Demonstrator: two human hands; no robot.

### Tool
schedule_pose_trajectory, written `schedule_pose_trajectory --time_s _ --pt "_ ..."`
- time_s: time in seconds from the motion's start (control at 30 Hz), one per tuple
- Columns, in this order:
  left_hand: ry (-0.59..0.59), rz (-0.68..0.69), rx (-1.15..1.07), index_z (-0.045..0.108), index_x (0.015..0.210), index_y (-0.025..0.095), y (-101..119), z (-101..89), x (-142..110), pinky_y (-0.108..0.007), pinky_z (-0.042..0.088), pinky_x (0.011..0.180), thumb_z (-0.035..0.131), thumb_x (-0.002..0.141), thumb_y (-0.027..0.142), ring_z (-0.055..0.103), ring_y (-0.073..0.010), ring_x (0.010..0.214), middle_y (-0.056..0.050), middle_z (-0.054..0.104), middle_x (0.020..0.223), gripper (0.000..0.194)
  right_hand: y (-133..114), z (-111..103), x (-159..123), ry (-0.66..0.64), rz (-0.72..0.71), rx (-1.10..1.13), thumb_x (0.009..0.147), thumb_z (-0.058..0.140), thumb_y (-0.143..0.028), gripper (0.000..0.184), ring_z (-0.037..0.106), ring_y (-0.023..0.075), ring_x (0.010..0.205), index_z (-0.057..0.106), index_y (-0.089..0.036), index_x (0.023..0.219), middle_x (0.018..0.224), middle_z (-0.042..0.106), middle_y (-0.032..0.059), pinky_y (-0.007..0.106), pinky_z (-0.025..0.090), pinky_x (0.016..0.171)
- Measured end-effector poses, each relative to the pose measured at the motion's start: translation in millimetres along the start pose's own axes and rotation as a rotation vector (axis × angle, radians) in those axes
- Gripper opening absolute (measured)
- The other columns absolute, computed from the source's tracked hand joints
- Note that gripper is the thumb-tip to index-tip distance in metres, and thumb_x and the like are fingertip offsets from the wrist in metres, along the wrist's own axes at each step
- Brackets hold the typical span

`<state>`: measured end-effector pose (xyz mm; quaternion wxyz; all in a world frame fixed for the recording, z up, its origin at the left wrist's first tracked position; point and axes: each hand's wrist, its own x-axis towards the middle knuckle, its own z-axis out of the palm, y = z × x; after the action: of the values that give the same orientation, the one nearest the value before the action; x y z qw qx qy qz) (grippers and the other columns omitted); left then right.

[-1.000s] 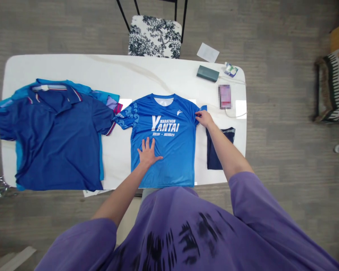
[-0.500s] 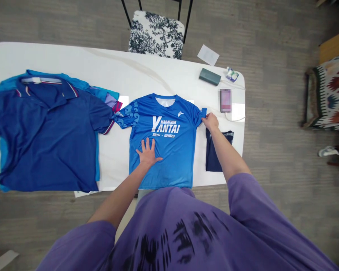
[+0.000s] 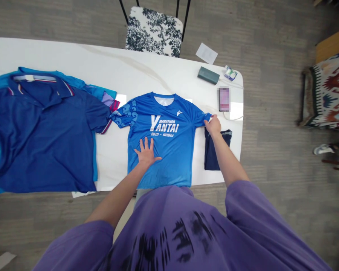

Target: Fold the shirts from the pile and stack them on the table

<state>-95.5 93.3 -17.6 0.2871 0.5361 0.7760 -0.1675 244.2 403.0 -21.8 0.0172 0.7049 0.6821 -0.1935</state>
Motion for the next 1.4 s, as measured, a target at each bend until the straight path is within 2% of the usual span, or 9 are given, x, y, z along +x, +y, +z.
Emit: schedule_pose_trajectory --time_s 0.17,0.27,0.43,0.53,0.63,0.8,0.97,1.17,1.4 --pt "-0.034 -0.013 0.011 -0.005 0.181 0.023 0.5 -1.4 3.0 -0.086 0.028 0.122 0.080 0.079 0.082 -0.015 -0.0506 0.170 -0.018 -0.013 0.186 0.145 -18.3 13.7 -35.2 -0.049 -0.331 -0.109 0.106 0.048 -0.043 0.061 0.045 0.0400 0.157 0.050 -0.024 0.165 0.172 0.047 0.0165 0.062 0.041 0.127" --pt "-0.040 -0.011 0.007 -0.004 0.181 0.023 3.0 -1.2 -0.6 -0.085 0.028 0.123 0.079 0.080 0.082 -0.015 -0.0503 0.170 -0.018 -0.012 0.187 0.144 -22.3 19.1 -42.7 -0.074 -0.322 -0.160 0.108 0.043 -0.042 0.065 0.037 0.0376 0.164 0.042 -0.029 0.172 0.178 0.042 0.0104 0.064 0.031 0.134" --pt "0.061 -0.031 -0.088 0.014 0.181 0.018 3.3 -20.7 6.5 -0.080 0.020 0.130 0.068 0.085 0.087 0.004 -0.0499 0.171 -0.022 0.009 0.186 0.130 -29.0 22.5 -33.8 -0.001 -0.292 -0.135 0.108 0.042 -0.049 0.078 0.035 0.0415 0.164 0.027 -0.017 0.178 0.183 0.029 0.0186 0.064 0.029 0.134" --pt "0.269 -0.006 -0.166 0.023 0.179 0.015 -18.6 -53.5 44.4 -0.064 0.017 0.137 0.056 0.099 0.080 0.016 -0.0430 0.170 -0.021 0.020 0.184 0.108 -37.5 31.8 -26.1 -0.092 -0.396 -0.143 0.104 0.053 -0.060 0.094 0.024 0.0424 0.169 0.022 -0.014 0.179 0.186 0.016 0.0201 0.062 0.026 0.136" --pt "0.368 0.029 -0.171 0.023 0.177 0.012 -57.7 -84.4 100.3 -0.063 0.018 0.137 0.069 0.097 0.075 0.015 -0.0439 0.168 -0.020 0.016 0.185 0.112 -42.7 44.7 -20.1 -0.143 -0.408 -0.171 0.096 0.063 -0.070 0.109 0.014 0.0473 0.171 0.022 -0.014 0.179 0.187 0.011 0.0209 0.066 0.020 0.136" --pt "0.296 -0.017 -0.112 0.023 0.173 0.002 -111.7 -97.4 169.3 -0.075 0.018 0.132 0.084 0.073 0.087 0.012 -0.0518 0.164 -0.025 0.008 0.185 0.145 -38.8 54.6 -8.2 -0.134 -0.414 -0.195 0.087 0.071 -0.081 0.123 0.002 0.0540 0.170 0.020 -0.019 0.180 0.188 0.004 0.0186 0.074 0.013 0.135" --pt "0.260 -0.019 -0.115 0.019 0.177 0.010 -122.8 -102.3 188.4 -0.077 0.016 0.133 0.080 0.071 0.093 0.004 -0.0540 0.166 -0.020 0.002 0.187 0.148 -42.6 48.2 -2.7 -0.116 -0.448 -0.210 0.090 0.068 -0.081 0.120 0.004 0.0508 0.171 0.020 -0.019 0.180 0.188 0.007 0.0182 0.072 0.009 0.136" --pt "0.431 0.118 -0.233 0.014 0.181 0.018 -98.8 -89.7 123.2 -0.070 0.003 0.138 0.064 0.094 0.082 0.000 -0.0456 0.173 -0.017 0.004 0.188 0.119 -51.9 46.9 -63.4 0.022 -0.442 -0.143 0.105 0.053 -0.063 0.094 0.023 0.0457 0.166 0.027 -0.006 0.174 0.183 0.018 0.0265 0.065 0.024 0.134" --pt "0.276 0.347 -0.229 0.018 0.182 0.029 -72.0 22.3 -37.0 -0.060 0.016 0.141 0.063 0.100 0.065 0.012 -0.0382 0.174 -0.011 0.020 0.186 0.100 -26.5 52.7 -120.0 -0.053 -0.396 -0.206 0.107 0.052 -0.058 0.087 0.035 0.0403 0.161 0.029 -0.008 0.174 0.179 0.033 0.0257 0.060 0.023 0.134"
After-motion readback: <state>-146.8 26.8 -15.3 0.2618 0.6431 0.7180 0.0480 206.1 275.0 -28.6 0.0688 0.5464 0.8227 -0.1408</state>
